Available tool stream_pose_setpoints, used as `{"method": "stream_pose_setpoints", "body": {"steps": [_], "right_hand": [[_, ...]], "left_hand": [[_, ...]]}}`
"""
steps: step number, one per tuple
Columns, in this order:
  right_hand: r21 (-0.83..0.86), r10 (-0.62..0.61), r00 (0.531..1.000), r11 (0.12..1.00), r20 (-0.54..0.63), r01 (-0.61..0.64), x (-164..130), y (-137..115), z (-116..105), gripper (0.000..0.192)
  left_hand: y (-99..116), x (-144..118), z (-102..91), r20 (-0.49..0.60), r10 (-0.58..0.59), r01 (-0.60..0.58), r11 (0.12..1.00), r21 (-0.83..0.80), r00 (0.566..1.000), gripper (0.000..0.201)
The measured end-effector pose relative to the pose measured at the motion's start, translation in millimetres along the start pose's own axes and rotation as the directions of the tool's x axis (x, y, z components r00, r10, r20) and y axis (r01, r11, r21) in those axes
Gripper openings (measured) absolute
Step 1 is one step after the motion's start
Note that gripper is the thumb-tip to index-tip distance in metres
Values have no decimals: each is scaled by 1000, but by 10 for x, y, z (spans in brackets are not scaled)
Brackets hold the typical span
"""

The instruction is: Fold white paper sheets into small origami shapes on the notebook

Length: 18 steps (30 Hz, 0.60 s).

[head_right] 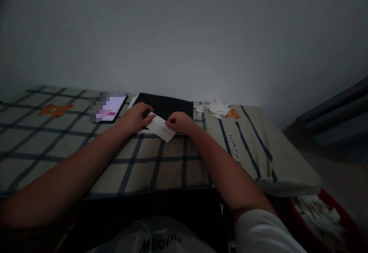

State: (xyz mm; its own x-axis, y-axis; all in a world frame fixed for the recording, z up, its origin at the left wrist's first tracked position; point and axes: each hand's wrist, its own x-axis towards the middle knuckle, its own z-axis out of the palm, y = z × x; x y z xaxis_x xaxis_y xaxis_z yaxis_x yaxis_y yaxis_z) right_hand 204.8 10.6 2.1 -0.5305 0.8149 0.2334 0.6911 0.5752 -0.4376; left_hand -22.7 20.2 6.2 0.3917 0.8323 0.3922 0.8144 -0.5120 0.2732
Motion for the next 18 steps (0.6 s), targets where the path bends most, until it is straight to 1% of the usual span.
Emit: {"method": "stream_pose_setpoints", "body": {"steps": [2, 3, 5, 7, 10, 15, 18], "right_hand": [[-6, 53, 999, 999, 8, -53, 2, -20, -4, 15], [-3, 75, 997, 997, 7, -75, 2, -24, -5, 15], [11, 97, 995, 995, -5, -97, 3, -23, 1, 16], [28, 94, 995, 995, -23, -94, 4, -13, 16, 17], [48, 48, 998, 998, -36, -47, 7, -4, 53, 17], [52, -82, 994, 995, -65, 86, 12, -17, 111, 14], [67, -151, 987, 986, -59, 155, 15, -12, 122, 12]], "left_hand": [[31, -3, -2, 61, -16, 16, 1000, -13, 998, 25], [43, -4, -2, 69, -11, 13, 1000, -17, 998, 25], [60, -7, 0, 56, 6, -5, 1000, -24, 998, 28], [68, -10, 1, 45, 24, -23, 999, -29, 999, 32], [62, -12, 8, 68, 65, -63, 997, -38, 996, 38], [8, -12, 62, 127, 173, -165, 984, -69, 977, 45], [-29, -12, 97, 159, 197, -189, 980, -66, 967, 49]]}}
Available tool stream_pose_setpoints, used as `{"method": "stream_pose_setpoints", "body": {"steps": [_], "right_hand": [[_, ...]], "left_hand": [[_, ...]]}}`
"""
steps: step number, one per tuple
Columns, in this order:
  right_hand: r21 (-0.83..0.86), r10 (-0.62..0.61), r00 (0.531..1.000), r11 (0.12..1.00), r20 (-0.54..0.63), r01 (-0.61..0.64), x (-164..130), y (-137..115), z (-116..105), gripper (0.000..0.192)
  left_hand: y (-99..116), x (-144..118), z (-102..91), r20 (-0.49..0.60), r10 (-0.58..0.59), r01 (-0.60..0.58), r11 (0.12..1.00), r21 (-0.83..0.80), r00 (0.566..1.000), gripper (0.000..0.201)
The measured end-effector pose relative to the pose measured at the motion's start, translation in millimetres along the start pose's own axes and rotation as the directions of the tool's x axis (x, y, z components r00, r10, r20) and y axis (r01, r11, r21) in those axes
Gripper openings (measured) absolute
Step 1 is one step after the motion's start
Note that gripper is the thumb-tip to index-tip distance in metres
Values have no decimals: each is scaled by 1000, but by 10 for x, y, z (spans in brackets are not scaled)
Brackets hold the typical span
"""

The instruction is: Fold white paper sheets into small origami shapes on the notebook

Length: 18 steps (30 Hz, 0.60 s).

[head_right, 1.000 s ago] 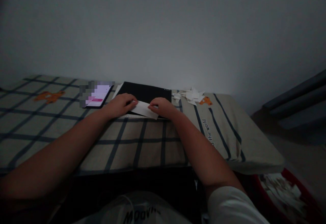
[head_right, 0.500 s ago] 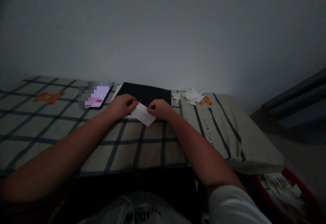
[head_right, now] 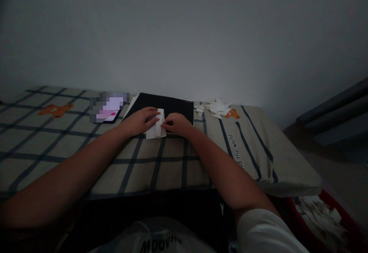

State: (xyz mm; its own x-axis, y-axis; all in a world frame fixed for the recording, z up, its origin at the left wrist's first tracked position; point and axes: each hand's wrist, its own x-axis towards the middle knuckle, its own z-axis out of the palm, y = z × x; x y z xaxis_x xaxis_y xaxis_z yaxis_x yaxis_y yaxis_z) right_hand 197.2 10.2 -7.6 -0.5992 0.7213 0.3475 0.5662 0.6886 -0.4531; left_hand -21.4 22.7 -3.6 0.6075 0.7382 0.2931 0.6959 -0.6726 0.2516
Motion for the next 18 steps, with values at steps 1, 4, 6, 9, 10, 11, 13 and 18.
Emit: {"method": "stream_pose_setpoints", "body": {"steps": [1, 4, 6, 9, 10, 11, 13, 18], "right_hand": [[8, -18, 1000, 1000, 5, 18, -1, 4, -1, 12], [30, -72, 997, 997, 15, 71, -6, 18, -8, 12], [39, -112, 993, 993, 22, 111, -9, 24, -8, 11], [44, -162, 986, 986, 49, 160, -11, 28, 0, 10], [43, -172, 983, 985, 62, 169, -10, 30, 3, 10], [39, -177, 981, 984, 73, 175, -10, 33, 6, 10], [21, -179, 981, 984, 79, 178, -9, 49, 5, 11], [-56, -161, 987, 985, 9, 161, -17, 116, -21, 16]], "left_hand": [[-11, 0, 8, 17, 0, 0, 1000, 7, 1000, 50], [-41, 3, 28, 60, -10, 8, 999, 32, 998, 51], [-62, 6, 43, 61, -16, 14, 999, 42, 998, 52], [-88, 11, 62, 47, -21, 19, 999, 44, 999, 55], [-93, 11, 65, 45, -23, 21, 999, 43, 999, 55], [-95, 12, 65, 46, -25, 23, 999, 43, 999, 55], [-92, 12, 58, 54, -29, 27, 999, 43, 998, 55], [-82, 10, 40, 67, -35, 31, 998, 48, 997, 55]]}}
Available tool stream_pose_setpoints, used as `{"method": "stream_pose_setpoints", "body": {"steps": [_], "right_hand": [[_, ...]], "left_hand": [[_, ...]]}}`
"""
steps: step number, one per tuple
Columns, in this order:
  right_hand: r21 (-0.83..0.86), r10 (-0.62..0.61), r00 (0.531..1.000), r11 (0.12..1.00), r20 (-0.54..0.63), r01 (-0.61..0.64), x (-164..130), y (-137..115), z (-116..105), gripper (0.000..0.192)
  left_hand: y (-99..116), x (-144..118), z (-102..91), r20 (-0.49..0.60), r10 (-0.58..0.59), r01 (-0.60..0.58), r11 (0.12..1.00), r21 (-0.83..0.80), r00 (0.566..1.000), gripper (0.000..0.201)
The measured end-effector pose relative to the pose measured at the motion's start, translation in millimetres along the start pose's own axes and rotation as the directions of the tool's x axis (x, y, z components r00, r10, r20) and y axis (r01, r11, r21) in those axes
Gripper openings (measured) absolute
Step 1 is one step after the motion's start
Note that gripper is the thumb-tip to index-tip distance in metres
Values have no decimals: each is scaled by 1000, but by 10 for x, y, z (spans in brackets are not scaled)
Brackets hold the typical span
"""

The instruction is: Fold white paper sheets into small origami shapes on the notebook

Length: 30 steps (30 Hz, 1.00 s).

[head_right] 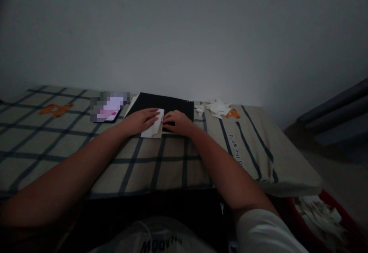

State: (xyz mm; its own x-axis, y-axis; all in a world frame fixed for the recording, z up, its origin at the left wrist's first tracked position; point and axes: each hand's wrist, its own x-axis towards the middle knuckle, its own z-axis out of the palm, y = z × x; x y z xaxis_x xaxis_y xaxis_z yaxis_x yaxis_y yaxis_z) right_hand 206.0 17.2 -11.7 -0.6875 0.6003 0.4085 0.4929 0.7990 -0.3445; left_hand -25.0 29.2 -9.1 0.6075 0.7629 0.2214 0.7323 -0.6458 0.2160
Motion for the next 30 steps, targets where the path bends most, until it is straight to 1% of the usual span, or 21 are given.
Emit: {"method": "stream_pose_setpoints", "body": {"steps": [7, 12, 16, 19, 25, 30], "right_hand": [[-49, 20, 999, 999, 39, -18, -17, 32, -2, 21], [-29, -11, 998, 1000, 55, 12, -4, 35, -28, 20], [5, 4, 998, 1000, 63, -4, 3, 37, -58, 19], [38, 15, 998, 999, 53, -17, -1, 42, -67, 19], [107, 32, 999, 994, 7, -33, -21, 63, -64, 18], [116, 80, 996, 991, -44, -74, -31, 102, -47, 20]], "left_hand": [[-14, 8, 21, -32, 66, -64, 996, 59, 997, 51], [20, 4, 7, -9, 56, -55, 995, 79, 998, 52], [58, -9, -26, 36, 54, -57, 993, 100, 998, 52], [72, -18, -37, 45, 51, -56, 993, 107, 998, 53], [47, -18, 1, 33, 54, -58, 991, 117, 998, 54], [42, -16, 7, 32, 68, -71, 990, 120, 997, 55]]}}
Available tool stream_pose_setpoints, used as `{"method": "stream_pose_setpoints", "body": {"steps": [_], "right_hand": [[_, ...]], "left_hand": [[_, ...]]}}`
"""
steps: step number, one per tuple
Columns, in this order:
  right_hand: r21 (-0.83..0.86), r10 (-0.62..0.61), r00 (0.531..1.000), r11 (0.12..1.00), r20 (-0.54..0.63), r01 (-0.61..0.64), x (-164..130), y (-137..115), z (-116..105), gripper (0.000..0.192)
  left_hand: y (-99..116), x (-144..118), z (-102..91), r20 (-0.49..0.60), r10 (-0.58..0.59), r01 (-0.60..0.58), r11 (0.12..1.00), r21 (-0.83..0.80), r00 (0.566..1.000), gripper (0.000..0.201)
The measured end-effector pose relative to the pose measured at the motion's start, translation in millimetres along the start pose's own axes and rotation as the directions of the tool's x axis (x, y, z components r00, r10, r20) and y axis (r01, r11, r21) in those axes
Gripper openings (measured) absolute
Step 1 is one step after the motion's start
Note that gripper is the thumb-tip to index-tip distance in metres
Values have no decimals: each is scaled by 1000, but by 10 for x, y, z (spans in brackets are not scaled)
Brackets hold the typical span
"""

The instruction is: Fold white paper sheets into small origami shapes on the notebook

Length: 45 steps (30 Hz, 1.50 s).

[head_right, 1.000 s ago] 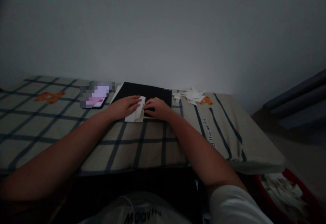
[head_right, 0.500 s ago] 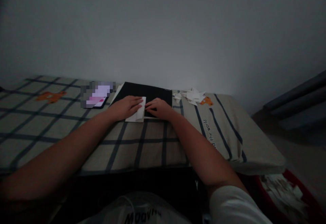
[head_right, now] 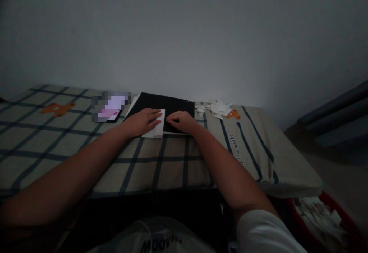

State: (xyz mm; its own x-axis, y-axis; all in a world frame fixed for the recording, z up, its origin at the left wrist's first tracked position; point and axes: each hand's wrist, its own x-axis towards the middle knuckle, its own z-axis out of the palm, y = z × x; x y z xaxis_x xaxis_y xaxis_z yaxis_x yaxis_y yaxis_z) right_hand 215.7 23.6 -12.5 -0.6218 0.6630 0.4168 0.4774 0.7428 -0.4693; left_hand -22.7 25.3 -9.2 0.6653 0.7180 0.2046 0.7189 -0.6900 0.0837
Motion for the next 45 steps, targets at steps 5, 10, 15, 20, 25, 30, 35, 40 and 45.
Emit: {"method": "stream_pose_setpoints", "body": {"steps": [5, 10, 15, 20, 25, 30, 35, 40, 45], "right_hand": [[-51, -9, 1000, 999, -19, 8, 21, -18, 16, 21], [-140, -10, 999, 990, 30, 15, 40, -39, 39, 22], [-170, -65, 997, 983, 34, 70, 36, 13, 81, 22], [-187, -93, 996, 978, 13, 94, 36, 25, 98, 24], [-213, -71, 997, 975, 7, 71, 41, 3, 120, 29], [-224, -25, 998, 974, 51, 35, 36, 9, 140, 30], [-226, -12, 998, 974, 66, 27, 33, 17, 129, 28], [-211, -20, 998, 977, 62, 33, 29, 26, 127, 28], [-218, -30, 998, 975, 59, 42, 25, 38, 134, 27]], "left_hand": [[8, 0, 0, -7, 5, -5, 1000, -6, 1000, 56], [2, 2, 4, 4, 13, -13, 1000, 6, 1000, 58], [15, -1, -7, 34, 2, -3, 999, 43, 999, 57], [49, -3, -12, 16, -46, 45, 998, 54, 999, 57], [71, 8, -7, -7, -73, 73, 995, 74, 997, 56], [68, 12, -11, -7, -40, 40, 993, 112, 999, 55], [50, 6, -18, 25, -14, 11, 992, 122, 1000, 59], [31, 2, -5, 25, -8, 5, 993, 121, 1000, 60], [14, 6, 20, 30, -2, -2, 991, 130, 1000, 59]]}}
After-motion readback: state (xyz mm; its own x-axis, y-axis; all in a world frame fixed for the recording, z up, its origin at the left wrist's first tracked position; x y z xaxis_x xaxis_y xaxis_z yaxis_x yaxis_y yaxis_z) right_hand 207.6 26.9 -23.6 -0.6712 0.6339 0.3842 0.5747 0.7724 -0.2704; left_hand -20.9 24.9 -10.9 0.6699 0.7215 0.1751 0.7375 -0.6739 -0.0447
